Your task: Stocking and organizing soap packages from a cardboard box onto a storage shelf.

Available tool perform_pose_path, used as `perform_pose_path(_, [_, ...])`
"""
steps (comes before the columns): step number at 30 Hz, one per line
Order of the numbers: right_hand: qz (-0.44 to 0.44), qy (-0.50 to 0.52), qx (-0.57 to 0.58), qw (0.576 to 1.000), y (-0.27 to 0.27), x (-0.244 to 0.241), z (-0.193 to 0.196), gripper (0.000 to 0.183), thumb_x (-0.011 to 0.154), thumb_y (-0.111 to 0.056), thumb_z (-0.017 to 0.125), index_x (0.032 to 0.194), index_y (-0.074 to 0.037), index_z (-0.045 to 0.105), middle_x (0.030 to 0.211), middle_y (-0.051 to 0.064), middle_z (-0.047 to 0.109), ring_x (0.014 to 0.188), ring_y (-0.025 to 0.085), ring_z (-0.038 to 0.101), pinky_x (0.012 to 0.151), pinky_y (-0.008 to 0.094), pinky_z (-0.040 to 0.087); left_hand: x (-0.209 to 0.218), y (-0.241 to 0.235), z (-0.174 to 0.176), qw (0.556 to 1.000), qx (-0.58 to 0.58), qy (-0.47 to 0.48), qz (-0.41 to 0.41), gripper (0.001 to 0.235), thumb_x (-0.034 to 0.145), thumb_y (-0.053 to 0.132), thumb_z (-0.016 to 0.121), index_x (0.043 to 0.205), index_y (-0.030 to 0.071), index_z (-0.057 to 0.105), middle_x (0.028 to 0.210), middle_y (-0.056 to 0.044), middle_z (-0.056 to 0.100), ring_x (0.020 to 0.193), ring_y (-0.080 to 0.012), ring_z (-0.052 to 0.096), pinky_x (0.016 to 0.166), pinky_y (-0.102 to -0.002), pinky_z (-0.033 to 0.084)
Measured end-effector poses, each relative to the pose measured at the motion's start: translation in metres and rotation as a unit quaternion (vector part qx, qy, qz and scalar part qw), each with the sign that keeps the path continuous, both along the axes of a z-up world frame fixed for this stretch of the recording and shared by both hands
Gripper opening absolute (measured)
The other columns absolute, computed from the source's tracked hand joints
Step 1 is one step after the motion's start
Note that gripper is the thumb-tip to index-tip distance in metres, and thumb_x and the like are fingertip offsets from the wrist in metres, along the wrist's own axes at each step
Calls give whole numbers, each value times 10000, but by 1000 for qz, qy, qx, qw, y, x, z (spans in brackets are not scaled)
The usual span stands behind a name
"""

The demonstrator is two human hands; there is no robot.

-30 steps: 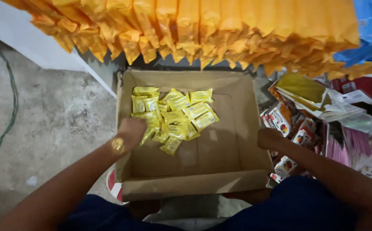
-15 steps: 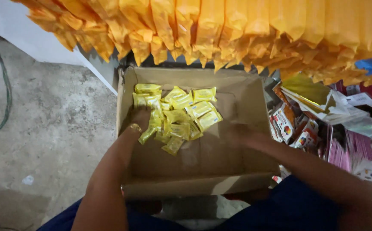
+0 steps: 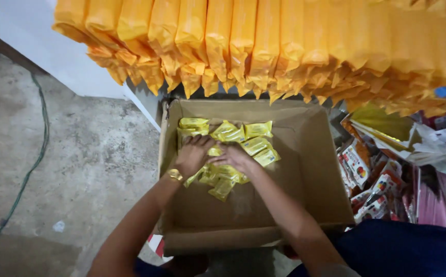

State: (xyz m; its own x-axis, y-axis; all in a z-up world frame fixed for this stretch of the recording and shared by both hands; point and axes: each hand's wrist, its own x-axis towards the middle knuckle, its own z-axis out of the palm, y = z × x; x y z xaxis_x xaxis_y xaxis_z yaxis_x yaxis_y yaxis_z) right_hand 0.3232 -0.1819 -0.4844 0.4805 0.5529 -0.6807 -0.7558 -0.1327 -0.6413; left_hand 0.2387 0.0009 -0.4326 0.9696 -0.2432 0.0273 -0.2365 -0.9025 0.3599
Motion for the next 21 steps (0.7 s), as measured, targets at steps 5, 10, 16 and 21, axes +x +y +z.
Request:
perform_pose_path(5, [-6,-217,-18,976,-61,3,59,363,1052,-238,613,1296,30,606,1108,150,731,916,208,685,759,365,604,9,3,70,985,-169,4,18,627,810,245,781,1374,79,563,1349,-179,624,1191,-366,639,1003,-487,481])
perform_pose_path(10, [-54,-299,105,947,-92,-15,131,353,1031,-163,609,1335,12,646,1134,61,733,961,125,682,803,293,598,16,4,140,975,-214,57,1,451,951,382,748,1213,22,677,1101,-197,728,971,-306,697,835,-404,537])
perform_pose_path(16, [-143,-325,130,926,-112,-42,202,392,1030,-182,589,1375,1,624,1154,61,734,1001,124,683,835,261,574,4,-39,228,915,-373,140,66,294,994,314,651,1039,49,770,670,-47,621,602,-74,477,543,-307,429])
perform_pose_path(21, [-180,-379,101,902,-161,-35,186,409,989,-161,735,1319,69,665,1061,95,699,883,165,613,734,311,525,-1,-77,257,923,-264,-281,-17,189,869,-29,595,1038,3,672,888,-141,677,736,-211,642,608,-355,509])
